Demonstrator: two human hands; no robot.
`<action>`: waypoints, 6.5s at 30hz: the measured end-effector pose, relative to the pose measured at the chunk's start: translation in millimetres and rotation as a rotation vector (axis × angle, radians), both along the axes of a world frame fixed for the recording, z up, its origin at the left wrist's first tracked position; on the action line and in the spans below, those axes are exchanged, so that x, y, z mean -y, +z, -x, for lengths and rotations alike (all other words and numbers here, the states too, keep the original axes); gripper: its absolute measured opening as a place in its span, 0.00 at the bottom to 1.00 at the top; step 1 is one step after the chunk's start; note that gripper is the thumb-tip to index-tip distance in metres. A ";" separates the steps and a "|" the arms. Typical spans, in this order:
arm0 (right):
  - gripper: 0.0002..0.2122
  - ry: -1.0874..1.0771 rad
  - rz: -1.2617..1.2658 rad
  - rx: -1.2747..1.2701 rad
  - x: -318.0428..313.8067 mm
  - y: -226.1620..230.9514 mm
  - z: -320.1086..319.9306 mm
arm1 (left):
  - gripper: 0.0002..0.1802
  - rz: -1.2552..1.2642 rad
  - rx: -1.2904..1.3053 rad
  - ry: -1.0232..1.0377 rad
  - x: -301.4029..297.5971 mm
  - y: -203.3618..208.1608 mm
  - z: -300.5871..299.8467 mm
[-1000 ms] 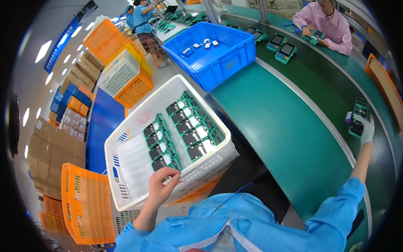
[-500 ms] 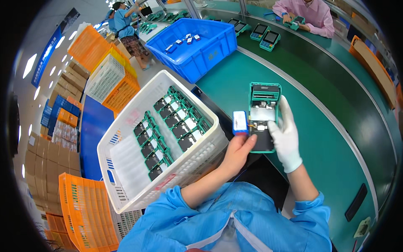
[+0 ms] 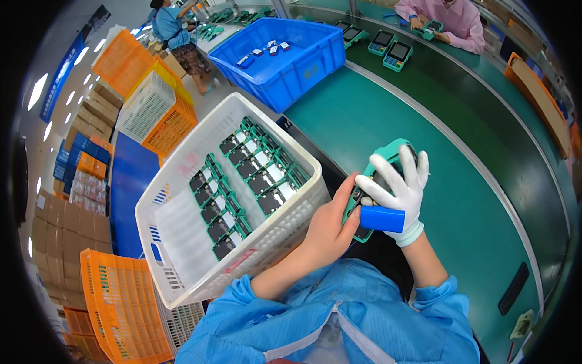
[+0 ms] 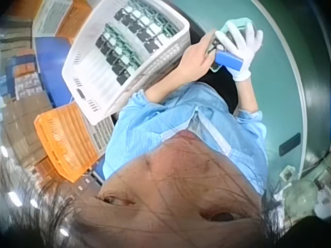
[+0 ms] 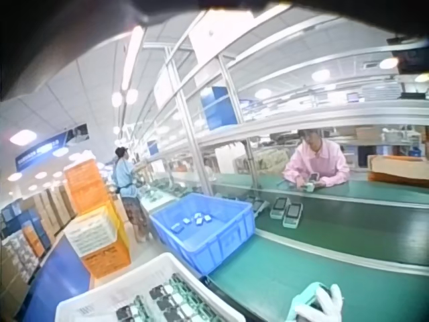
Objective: The person takes electronic devices from a conveyor belt, installs batteries into them by hand, places the assembled devices into a plastic basket, and picks up a foam sheet from a stack.
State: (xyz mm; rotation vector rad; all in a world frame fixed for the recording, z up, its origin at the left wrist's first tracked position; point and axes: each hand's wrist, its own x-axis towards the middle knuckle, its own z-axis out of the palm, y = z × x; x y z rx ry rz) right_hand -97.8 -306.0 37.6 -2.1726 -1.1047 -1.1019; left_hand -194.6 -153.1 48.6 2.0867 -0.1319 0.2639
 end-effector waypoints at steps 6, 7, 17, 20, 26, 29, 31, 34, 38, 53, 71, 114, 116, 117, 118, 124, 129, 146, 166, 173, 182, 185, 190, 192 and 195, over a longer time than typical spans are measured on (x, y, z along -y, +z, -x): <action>0.09 0.155 0.105 -0.066 4.2 3.0 -1.4 | 0.34 0.248 -0.195 -0.106 -3.5 -14.8 -1.4; 0.09 0.190 0.121 -0.086 6.8 3.2 -1.2 | 0.34 0.326 -0.212 -0.105 -2.4 -19.3 -1.0; 0.03 0.139 -0.061 -0.092 20.8 15.1 11.8 | 0.32 0.444 -0.085 -0.102 19.7 -7.5 -1.0; 0.17 0.642 -0.687 -0.344 42.2 15.2 -1.3 | 0.31 0.951 -0.332 -0.153 23.5 -26.9 -10.3; 0.15 0.640 -1.179 -0.590 84.6 10.4 -18.1 | 0.31 1.074 -0.344 -0.162 14.6 -12.7 -4.1; 0.13 0.321 -1.112 -0.848 79.5 3.5 -10.1 | 0.32 1.088 -0.324 -0.038 -21.4 5.0 11.7; 0.11 0.043 -0.775 -1.143 96.0 15.9 1.5 | 0.31 1.174 -0.275 0.016 -57.5 17.6 25.1; 0.12 0.027 -0.176 -1.266 104.2 15.8 5.4 | 0.19 1.011 -0.180 0.358 -148.3 27.9 59.1; 0.13 0.231 0.096 -1.349 66.9 24.9 -10.6 | 0.17 0.826 0.036 0.828 -289.1 18.4 128.8; 0.13 0.278 0.146 -1.286 -62.0 80.5 -37.2 | 0.47 -0.903 -0.475 0.966 -530.0 -115.9 217.4; 0.25 0.392 0.109 -0.753 -218.5 95.1 -223.5 | 0.52 -0.827 -0.413 0.905 -528.2 -154.5 202.5; 0.44 -0.946 -0.071 -0.695 47.7 -67.3 -388.9 | 0.71 -1.001 -0.282 -0.389 6.4 -73.7 -219.1; 0.41 -0.816 -0.328 -0.761 65.1 -66.2 -395.3 | 0.71 -1.009 -0.308 -0.398 11.4 -67.6 -222.6; 0.39 -0.773 -0.522 -0.745 72.7 -68.1 -393.4 | 0.71 -1.004 -0.297 -0.411 13.6 -67.6 -222.5; 0.33 -0.400 -0.915 -0.887 80.8 -68.4 -391.2 | 0.71 -1.000 -0.290 -0.404 13.2 -69.6 -221.6; 0.21 0.974 -1.896 -1.509 109.9 -52.5 -271.0 | 0.71 -0.986 -0.269 -0.356 -1.1 -78.9 -220.3; 0.17 1.087 -1.687 -1.534 89.7 -32.5 -146.2 | 0.64 -0.834 -0.217 -0.253 -1.2 -82.5 -216.3; 0.32 -0.436 -0.280 -0.133 59.3 -15.8 -30.5 | 0.34 -0.421 0.273 -0.155 61.6 -6.4 -82.5; 0.15 1.069 -0.976 -0.703 59.4 56.4 5.1 | 0.21 0.649 -0.263 -0.180 -9.1 7.9 -50.5; 0.18 1.186 -0.989 -1.141 114.9 34.9 -26.4 | 0.23 0.657 -0.119 0.500 -224.0 35.1 61.8; 0.19 0.802 -0.982 -1.339 110.8 -8.5 -35.9 | 0.13 0.667 -0.211 1.301 -502.6 -112.6 311.2; 0.18 0.747 -0.954 -1.258 88.3 10.3 -38.9 | 0.15 0.416 -0.297 1.263 -522.6 -126.7 311.9; 0.16 0.756 -0.863 -1.286 52.8 19.5 -44.9 | 0.40 -0.780 -0.594 1.041 -497.0 -114.6 276.3; 0.17 0.660 -0.836 -1.301 50.6 16.1 -41.2 | 0.50 -1.164 -0.681 0.740 -476.0 -98.0 253.7; 0.18 0.554 -0.757 -1.329 37.1 2.0 -40.9 | 0.49 -0.872 -0.715 0.784 -485.7 -116.0 287.7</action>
